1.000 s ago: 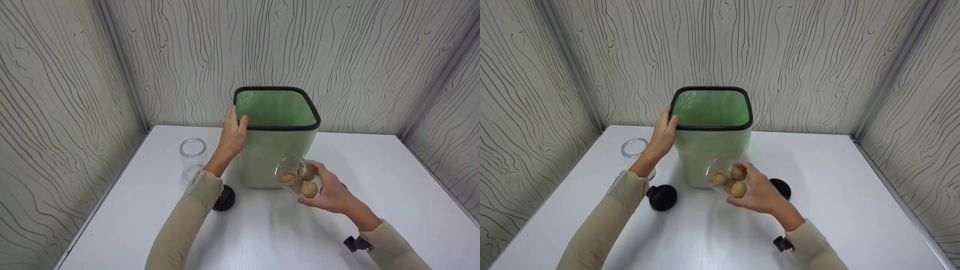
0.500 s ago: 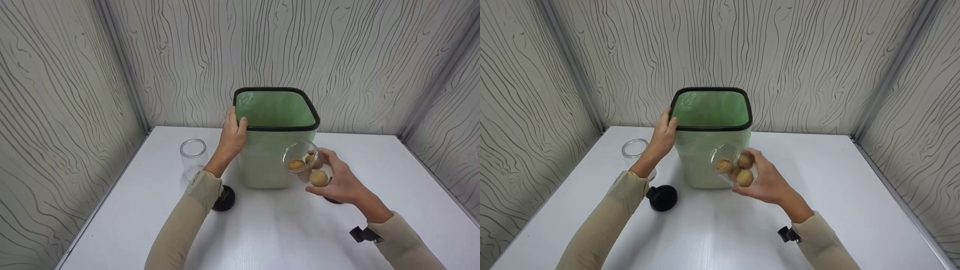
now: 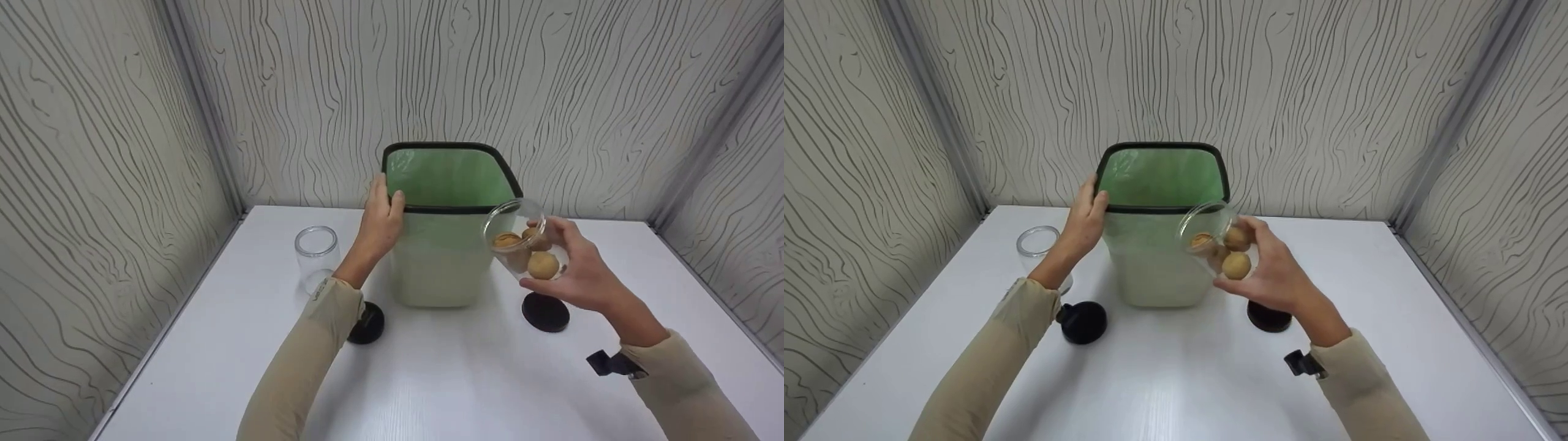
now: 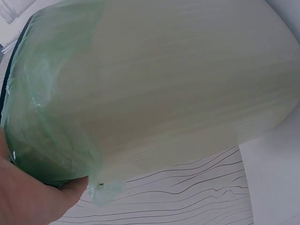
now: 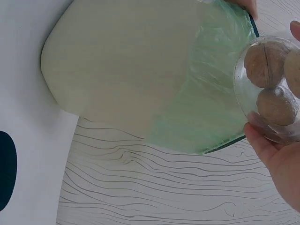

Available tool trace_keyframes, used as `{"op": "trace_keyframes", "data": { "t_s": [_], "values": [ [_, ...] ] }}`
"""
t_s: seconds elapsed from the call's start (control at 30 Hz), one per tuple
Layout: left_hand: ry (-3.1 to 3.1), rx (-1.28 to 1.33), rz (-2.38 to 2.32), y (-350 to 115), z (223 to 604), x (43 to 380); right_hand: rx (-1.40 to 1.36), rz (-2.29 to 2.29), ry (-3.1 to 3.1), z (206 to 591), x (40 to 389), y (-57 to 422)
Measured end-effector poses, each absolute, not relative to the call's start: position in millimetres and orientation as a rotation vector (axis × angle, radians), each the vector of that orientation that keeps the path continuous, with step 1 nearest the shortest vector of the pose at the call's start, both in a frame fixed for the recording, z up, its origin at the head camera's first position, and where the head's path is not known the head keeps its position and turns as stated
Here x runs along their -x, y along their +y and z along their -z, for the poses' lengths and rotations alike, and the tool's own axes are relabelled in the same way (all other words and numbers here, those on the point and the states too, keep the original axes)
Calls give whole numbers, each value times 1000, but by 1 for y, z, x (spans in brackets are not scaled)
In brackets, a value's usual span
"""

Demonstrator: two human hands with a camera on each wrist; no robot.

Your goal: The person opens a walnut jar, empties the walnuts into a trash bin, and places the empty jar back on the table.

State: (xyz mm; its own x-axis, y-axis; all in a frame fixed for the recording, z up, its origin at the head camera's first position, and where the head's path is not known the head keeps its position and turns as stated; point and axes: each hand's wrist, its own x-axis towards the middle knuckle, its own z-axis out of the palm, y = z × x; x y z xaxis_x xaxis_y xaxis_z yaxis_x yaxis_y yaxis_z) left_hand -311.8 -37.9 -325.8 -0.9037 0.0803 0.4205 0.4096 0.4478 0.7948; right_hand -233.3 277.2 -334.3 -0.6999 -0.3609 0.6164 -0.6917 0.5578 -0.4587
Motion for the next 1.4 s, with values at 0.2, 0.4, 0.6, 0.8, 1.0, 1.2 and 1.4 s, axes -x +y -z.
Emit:
{"op": "trace_keyframes", "data": {
  "t_s": [0.2,0.4,0.6,0.8,1.0,1.2,1.4],
  "values": [
    [-2380,426,1427,-38,327,312,-790,-912,-2373,325,241,292],
    [-2394,414,1419,-37,326,312,-719,-933,-2402,314,246,299],
    [-2400,418,1404,-36,327,313,-666,-966,-2411,310,251,305],
    [-2409,413,1425,-34,325,312,-612,-919,-2433,305,259,309],
    [-2414,401,1441,-36,324,311,-570,-882,-2458,293,266,308],
    [-2404,408,1451,-37,326,311,-568,-830,-2491,282,274,306],
    [-2394,424,1435,-39,326,311,-587,-710,-2504,273,283,305]
  ]
}}
